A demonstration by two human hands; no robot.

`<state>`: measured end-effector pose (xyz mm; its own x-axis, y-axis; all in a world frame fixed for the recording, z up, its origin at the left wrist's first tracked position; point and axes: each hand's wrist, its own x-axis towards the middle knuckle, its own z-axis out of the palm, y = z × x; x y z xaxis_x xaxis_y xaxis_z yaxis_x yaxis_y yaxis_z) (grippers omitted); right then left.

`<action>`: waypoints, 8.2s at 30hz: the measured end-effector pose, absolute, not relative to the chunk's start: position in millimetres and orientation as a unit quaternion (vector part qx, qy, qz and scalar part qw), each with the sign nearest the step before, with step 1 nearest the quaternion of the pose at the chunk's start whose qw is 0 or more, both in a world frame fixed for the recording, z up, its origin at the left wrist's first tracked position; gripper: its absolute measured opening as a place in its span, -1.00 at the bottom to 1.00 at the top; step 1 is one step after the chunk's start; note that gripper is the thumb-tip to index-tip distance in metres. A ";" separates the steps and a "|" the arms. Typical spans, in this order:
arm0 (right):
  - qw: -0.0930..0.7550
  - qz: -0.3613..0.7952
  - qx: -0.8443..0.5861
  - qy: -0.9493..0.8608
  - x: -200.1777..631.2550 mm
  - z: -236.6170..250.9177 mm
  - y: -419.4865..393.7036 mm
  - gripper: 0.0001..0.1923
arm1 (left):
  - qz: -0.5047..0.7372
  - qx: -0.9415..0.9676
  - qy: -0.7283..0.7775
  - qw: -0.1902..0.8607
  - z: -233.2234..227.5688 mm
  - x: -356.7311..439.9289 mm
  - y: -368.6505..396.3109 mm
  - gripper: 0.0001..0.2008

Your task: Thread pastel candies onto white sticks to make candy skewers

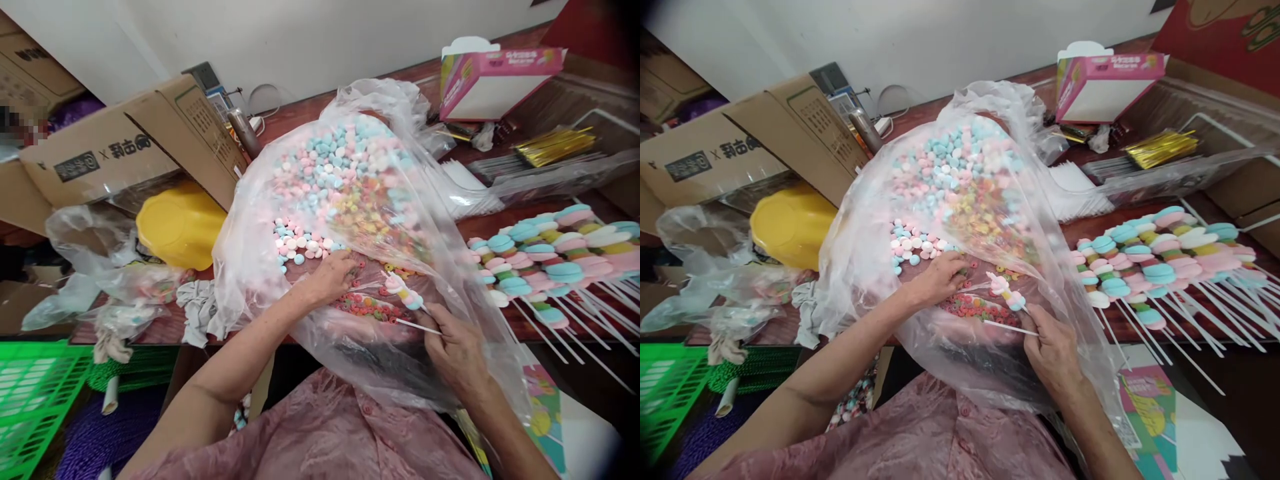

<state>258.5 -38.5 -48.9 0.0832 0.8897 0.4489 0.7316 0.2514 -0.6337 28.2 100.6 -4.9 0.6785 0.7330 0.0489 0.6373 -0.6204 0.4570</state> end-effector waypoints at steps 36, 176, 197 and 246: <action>0.414 0.187 -0.557 -0.695 197.2 -18.1 -39.3 -0.75 | 0.578 0.655 0.378 0.306 -1.1 9.4 38.1 -0.92; 0.467 0.183 -0.513 -0.696 186.9 -36.8 -66.5 -0.82 | 0.652 0.288 0.424 0.559 5.0 14.9 6.6 -0.66; 0.516 0.192 -0.471 -0.689 169.4 -36.9 -59.8 -0.73 | 0.640 0.518 0.425 0.377 -3.9 12.8 16.8 -0.92; 0.364 0.090 -0.571 -0.730 231.1 14.6 -74.9 -0.71 | 0.545 0.506 0.467 0.479 -10.0 23.9 4.2 -0.63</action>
<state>231.1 -74.9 14.6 -0.0820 0.8997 0.4287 0.7691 0.3307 -0.5470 23.9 4.2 -10.0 -0.0304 0.9942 0.1034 -0.0487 -0.1048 0.9933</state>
